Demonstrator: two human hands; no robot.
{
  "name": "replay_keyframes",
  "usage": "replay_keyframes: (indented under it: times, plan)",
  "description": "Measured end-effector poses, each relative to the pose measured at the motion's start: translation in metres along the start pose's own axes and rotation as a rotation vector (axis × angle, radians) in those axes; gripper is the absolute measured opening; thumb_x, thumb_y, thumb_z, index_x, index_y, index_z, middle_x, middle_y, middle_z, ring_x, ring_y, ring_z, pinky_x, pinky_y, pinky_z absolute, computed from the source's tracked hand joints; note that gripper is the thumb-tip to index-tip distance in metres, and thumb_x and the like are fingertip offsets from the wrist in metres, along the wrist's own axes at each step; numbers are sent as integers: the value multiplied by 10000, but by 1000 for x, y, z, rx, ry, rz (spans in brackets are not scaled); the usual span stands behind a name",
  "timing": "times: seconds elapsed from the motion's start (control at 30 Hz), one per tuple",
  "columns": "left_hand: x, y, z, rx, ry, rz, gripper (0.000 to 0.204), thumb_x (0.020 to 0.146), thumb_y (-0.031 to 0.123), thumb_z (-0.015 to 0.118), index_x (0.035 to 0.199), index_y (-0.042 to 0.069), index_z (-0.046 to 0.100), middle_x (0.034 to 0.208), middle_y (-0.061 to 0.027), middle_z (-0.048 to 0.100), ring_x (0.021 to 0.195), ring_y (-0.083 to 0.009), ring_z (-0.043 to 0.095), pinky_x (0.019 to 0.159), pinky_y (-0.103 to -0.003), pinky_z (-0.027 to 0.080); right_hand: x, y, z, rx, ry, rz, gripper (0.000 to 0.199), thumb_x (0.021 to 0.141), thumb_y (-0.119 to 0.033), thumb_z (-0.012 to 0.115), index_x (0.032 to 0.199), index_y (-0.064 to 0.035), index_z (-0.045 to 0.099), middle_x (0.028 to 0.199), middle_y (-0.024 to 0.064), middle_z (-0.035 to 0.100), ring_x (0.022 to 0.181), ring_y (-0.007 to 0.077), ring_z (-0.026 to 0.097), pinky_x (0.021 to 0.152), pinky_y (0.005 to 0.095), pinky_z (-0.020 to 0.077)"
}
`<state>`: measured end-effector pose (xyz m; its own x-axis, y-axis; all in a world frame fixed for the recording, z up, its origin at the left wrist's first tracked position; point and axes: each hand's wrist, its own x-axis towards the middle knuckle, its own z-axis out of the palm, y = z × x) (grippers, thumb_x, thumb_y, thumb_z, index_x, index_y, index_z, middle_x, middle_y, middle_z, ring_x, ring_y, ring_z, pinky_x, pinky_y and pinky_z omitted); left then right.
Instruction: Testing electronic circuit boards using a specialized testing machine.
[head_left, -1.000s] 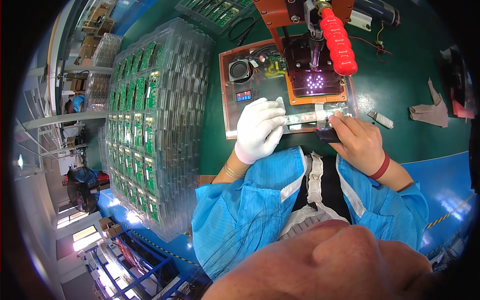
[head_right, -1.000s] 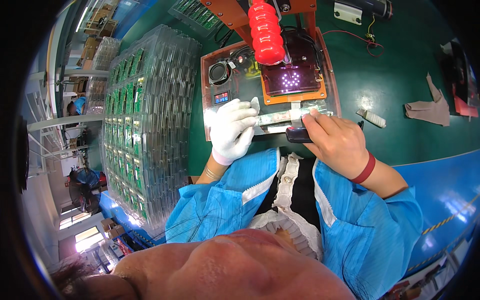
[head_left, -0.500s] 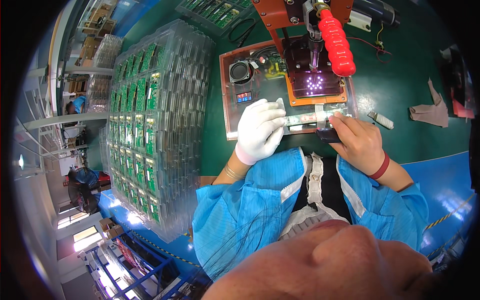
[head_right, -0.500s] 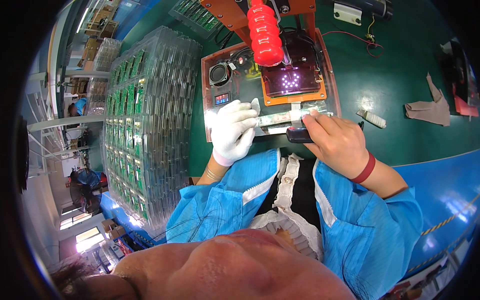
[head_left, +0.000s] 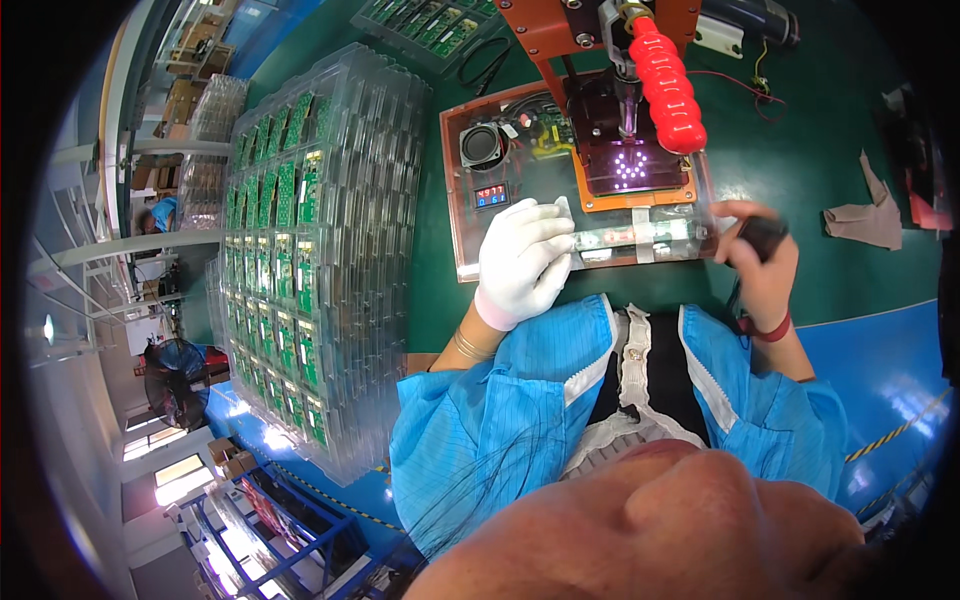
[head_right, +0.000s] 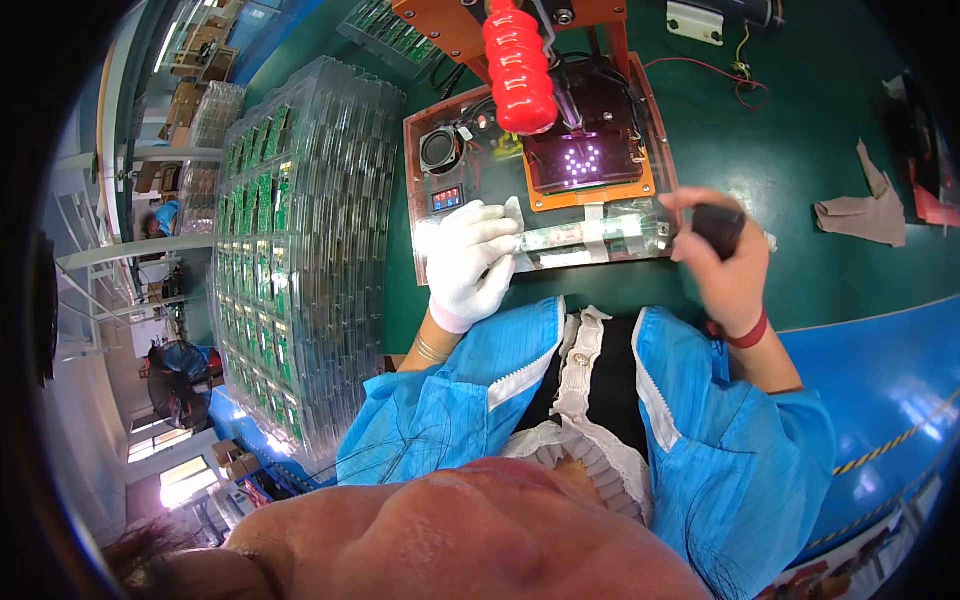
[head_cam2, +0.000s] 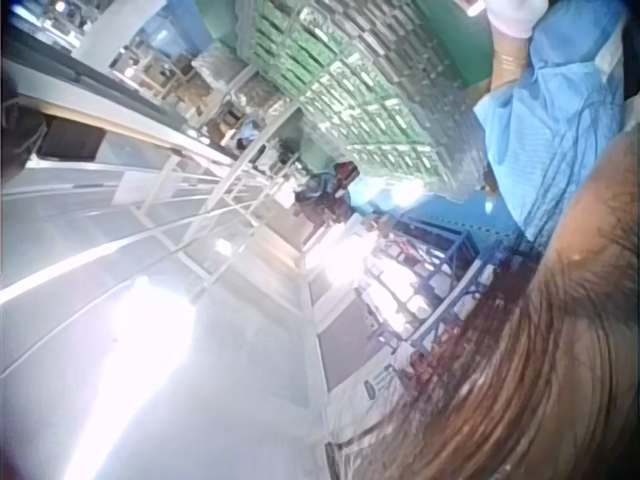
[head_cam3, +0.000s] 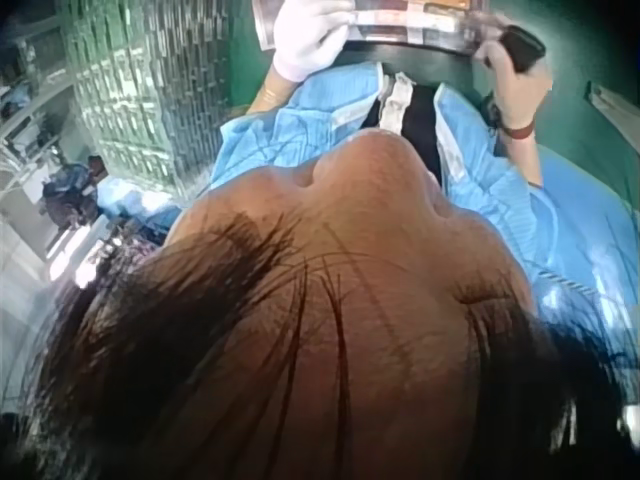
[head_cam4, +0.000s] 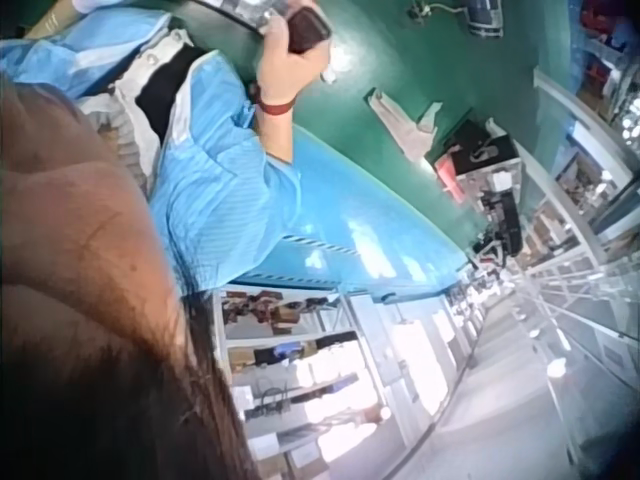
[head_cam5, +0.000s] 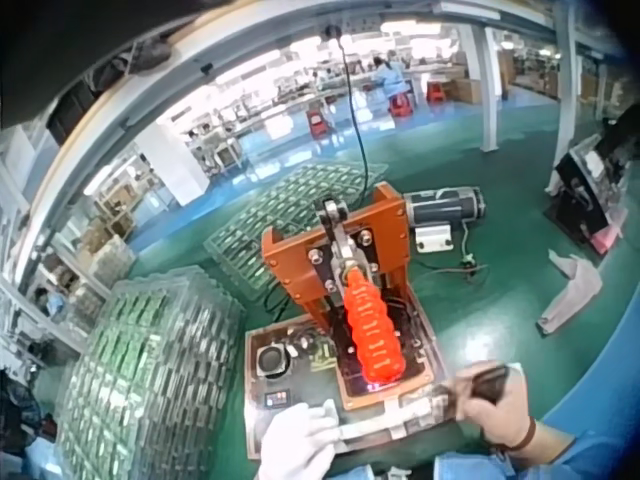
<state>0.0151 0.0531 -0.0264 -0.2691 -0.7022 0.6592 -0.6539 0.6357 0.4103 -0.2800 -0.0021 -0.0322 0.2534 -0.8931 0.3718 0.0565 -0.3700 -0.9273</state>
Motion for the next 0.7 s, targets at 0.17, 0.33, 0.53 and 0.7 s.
replay_keyframes:
  times: [0.17,0.33,0.53,0.7]
  plan:
    - [-3,-3,3,-1,-11,-13,168,719,20,701,882,32,662,1000,-89,716,973,-297,670,923,-443,508,15,15,-19,770,75,378,373,1028,-252,495,1286,13,544,1001,144,689,643,136,567,611,234,475]
    - [-2,-4,3,16,3,3,170,722,34,711,883,40,657,1014,-81,713,985,-290,670,930,-441,503,12,14,-18,736,102,406,462,1083,-359,362,1313,11,514,929,121,669,630,120,554,587,249,458]
    - [-2,-5,4,32,-5,21,163,722,36,718,869,47,647,1030,-80,711,991,-292,671,935,-442,502,10,8,-12,636,13,380,489,1091,-385,326,1303,12,518,917,111,667,620,119,549,580,264,453]
    - [1,-3,5,34,-23,40,136,728,4,707,842,32,638,1021,-115,721,995,-329,677,921,-449,524,12,10,-13,781,4,457,512,1098,-406,282,1290,11,509,899,100,645,595,122,548,545,246,439]
